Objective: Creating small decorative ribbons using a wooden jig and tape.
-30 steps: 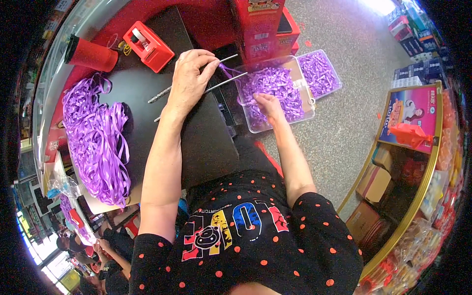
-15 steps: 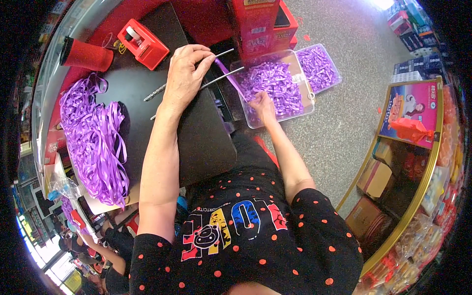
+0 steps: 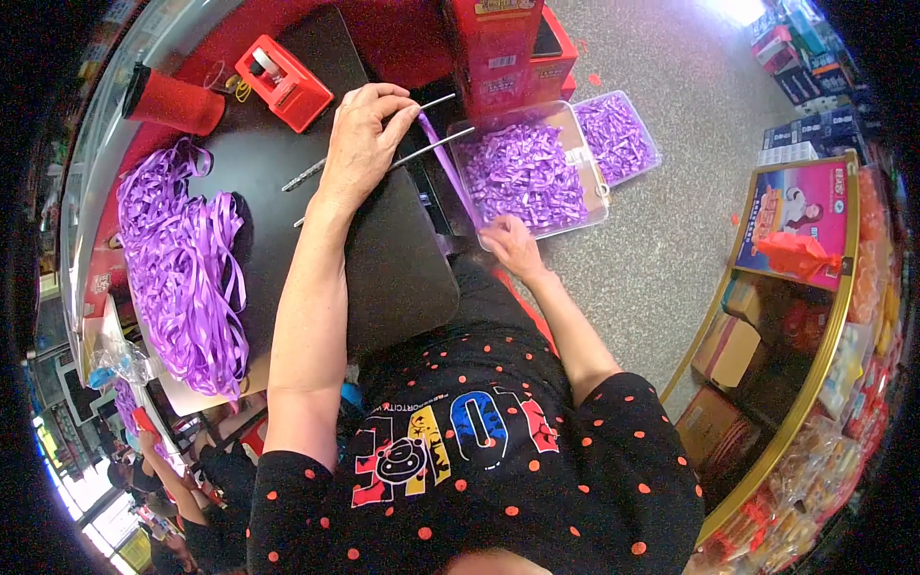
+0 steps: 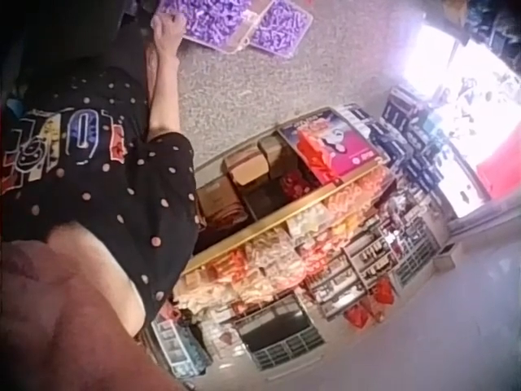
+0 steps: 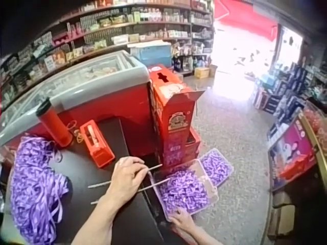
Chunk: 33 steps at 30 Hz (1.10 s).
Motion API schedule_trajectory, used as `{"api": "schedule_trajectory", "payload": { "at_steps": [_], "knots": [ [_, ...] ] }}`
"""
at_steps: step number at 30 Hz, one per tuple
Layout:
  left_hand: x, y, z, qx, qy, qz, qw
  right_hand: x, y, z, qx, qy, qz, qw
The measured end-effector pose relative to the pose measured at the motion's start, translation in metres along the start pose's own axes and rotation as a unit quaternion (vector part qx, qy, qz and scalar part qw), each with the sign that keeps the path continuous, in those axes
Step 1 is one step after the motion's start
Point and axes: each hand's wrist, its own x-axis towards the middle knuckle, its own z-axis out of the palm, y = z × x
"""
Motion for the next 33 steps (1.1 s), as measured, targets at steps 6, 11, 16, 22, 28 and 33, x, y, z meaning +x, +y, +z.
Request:
{"api": "schedule_trajectory", "payload": {
  "at_steps": [6,11,16,22,28,33],
  "knots": [
    [-0.001,-0.002,-0.001,0.007,-0.002,-0.008,1.000,-0.029,-0.064,-0.057,-0.053,0.001,-0.164,0.985],
    [-0.003,-0.005,0.001,-0.013,0.012,-0.016,1.000,-0.051,-0.113,-0.096,-0.054,-0.025,-0.233,0.971],
    [-0.002,-0.005,0.001,0.006,-0.005,-0.013,1.000,-0.061,-0.121,-0.104,0.009,-0.042,-0.169,0.985],
    [-0.002,-0.007,0.003,0.000,0.001,-0.010,1.000,-0.080,-0.144,-0.110,0.023,-0.024,-0.068,0.997],
    [-0.003,-0.007,0.003,-0.018,0.005,-0.023,1.000,-0.071,-0.196,-0.150,0.059,0.020,-0.107,0.992],
    [-0.003,-0.007,-0.002,-0.016,0.008,-0.016,1.000,-0.032,-0.242,-0.195,0.163,0.079,-0.200,0.963]
  ]
}}
